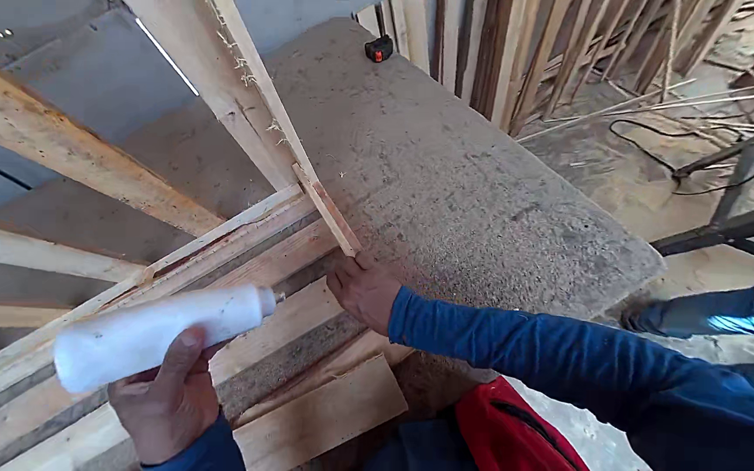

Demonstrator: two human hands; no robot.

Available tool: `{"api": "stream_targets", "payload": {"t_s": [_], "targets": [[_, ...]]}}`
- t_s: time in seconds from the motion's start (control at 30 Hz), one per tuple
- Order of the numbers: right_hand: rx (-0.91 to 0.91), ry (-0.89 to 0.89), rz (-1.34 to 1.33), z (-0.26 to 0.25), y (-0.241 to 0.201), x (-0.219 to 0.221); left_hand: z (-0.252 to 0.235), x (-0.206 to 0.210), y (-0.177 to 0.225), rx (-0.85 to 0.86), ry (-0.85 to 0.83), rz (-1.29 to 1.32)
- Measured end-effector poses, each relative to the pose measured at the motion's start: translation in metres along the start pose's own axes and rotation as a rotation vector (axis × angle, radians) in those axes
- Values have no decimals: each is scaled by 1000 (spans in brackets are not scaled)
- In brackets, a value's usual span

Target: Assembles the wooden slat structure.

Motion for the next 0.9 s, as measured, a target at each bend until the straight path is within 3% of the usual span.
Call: {"api": "stream_targets", "payload": {"t_s": [0.2,0.37,0.57,0.63,0.7,0.8,0.9], "targets": [[-10,-299,-141,-19,3,-16,-43,68,12,22,2,-85],[-36,-349,-146,-24,7,-7,-84,131,-9,99,-16,-212],[-190,-348,-765,0,51,-11,-106,181,-54,172,7,-219],[-149,-262,-955,27,79,-18,-112,189,-70,166,24,-236],[-52,-31,-1006,68,116,-21,-114,189,-78,169,36,-255],[178,312,-922,139,190,-5,-111,182,-76,130,38,-256],[456,428,-779,218,249,21,-112,185,-76,108,13,-230]]}}
Point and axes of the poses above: each hand's wrist, its own z-axis away from the middle knuckle, its own x-axis out of the palm, y = z × x, the point moved 2 cm from there along -z, towards the middle knuckle, and after that the axes turned 14 degrees about -z, right-handed, at the moved point
